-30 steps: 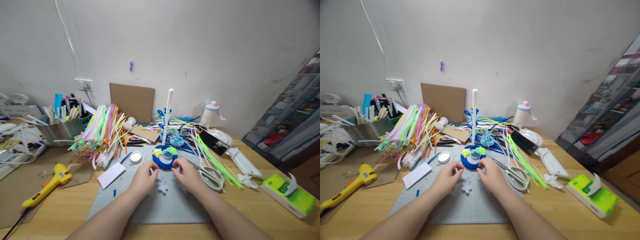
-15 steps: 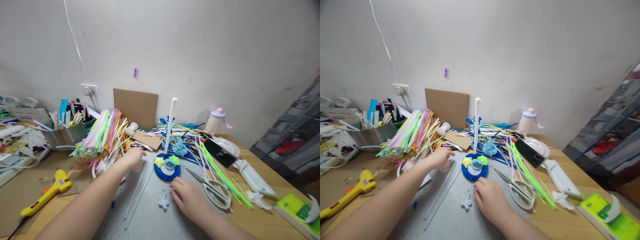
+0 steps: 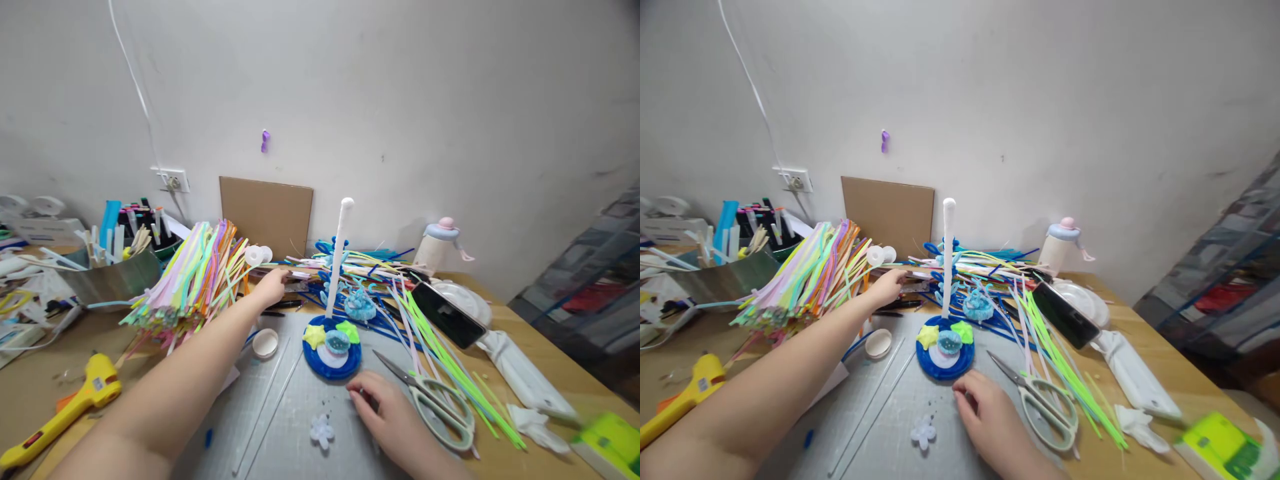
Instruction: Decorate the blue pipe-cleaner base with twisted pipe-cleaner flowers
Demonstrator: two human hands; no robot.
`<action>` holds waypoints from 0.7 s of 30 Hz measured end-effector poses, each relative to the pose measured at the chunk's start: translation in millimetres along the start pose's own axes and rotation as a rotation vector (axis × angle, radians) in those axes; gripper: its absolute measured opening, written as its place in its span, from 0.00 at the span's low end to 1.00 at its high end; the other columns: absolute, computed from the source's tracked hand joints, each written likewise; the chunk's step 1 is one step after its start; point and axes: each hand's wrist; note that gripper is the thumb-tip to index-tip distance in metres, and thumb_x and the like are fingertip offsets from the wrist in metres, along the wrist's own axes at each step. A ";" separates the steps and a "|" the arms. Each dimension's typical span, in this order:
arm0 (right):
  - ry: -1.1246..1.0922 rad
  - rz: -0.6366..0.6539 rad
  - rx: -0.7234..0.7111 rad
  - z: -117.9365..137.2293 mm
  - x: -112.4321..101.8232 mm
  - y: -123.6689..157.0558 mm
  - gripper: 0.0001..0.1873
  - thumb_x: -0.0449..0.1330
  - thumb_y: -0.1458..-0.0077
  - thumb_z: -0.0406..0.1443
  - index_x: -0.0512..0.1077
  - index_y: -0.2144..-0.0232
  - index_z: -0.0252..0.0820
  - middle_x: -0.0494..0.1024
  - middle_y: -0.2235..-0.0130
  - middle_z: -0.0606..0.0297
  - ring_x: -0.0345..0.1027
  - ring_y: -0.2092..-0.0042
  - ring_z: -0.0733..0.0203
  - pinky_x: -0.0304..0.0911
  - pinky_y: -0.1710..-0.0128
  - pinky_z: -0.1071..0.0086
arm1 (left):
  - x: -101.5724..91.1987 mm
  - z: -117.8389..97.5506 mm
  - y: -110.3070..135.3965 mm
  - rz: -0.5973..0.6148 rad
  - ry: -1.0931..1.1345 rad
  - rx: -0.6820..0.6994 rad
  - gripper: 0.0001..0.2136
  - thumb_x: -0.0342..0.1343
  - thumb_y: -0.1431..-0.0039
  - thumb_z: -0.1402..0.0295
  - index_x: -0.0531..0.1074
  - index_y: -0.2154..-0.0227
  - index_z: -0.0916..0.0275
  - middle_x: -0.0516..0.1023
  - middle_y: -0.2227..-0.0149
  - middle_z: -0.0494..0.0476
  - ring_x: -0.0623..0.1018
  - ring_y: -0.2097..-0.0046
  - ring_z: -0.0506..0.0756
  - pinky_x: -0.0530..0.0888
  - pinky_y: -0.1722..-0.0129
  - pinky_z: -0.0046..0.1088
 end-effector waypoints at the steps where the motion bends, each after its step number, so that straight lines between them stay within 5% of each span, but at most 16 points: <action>1: -0.015 -0.013 0.010 -2.3 0.7 -1.2 0.08 0.50 0.46 0.32 0.69 0.71 0.43 0.72 0.68 0.65 0.65 0.68 0.61 0.60 0.67 0.70 | 5.0 -2.2 1.8 0.021 0.000 -0.009 0.13 0.52 0.56 0.77 0.76 0.66 0.64 0.77 0.61 0.60 0.73 0.55 0.60 0.67 0.53 0.32; 5: -0.123 -0.101 0.101 -16.1 7.5 -6.0 0.07 0.50 0.51 0.28 0.65 0.69 0.43 0.70 0.63 0.62 0.66 0.66 0.61 0.62 0.66 0.69 | 35.3 -10.9 20.4 0.214 -0.013 -0.049 0.12 0.52 0.60 0.78 0.77 0.72 0.61 0.79 0.73 0.55 0.76 0.66 0.57 0.71 0.64 0.29; 10: -0.170 -0.124 0.217 -30.6 6.5 -9.4 0.11 0.48 0.57 0.26 0.61 0.69 0.43 0.68 0.66 0.64 0.67 0.64 0.60 0.63 0.68 0.69 | 62.8 -16.0 40.2 0.345 0.013 -0.072 0.17 0.50 0.59 0.79 0.76 0.65 0.63 0.79 0.74 0.55 0.76 0.74 0.52 0.70 0.73 0.23; 16: 0.135 -0.112 0.231 -30.2 -15.0 -7.9 0.06 0.50 0.54 0.29 0.60 0.70 0.42 0.66 0.67 0.63 0.64 0.68 0.60 0.61 0.66 0.65 | 78.1 -31.8 26.7 0.244 -0.066 -0.003 0.12 0.53 0.52 0.72 0.75 0.64 0.62 0.79 0.67 0.57 0.77 0.64 0.55 0.71 0.64 0.26; 21: 0.144 -0.071 0.209 -22.4 -18.0 -6.5 0.03 0.50 0.51 0.30 0.62 0.72 0.42 0.67 0.69 0.64 0.64 0.70 0.61 0.59 0.69 0.68 | 92.9 -43.5 11.3 0.163 -0.204 -0.023 0.08 0.54 0.51 0.67 0.76 0.69 0.61 0.78 0.63 0.61 0.75 0.57 0.60 0.69 0.58 0.31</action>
Point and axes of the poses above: each hand's wrist, its own y-axis away from the middle knuckle, its own x-axis out of the palm, z = x × y
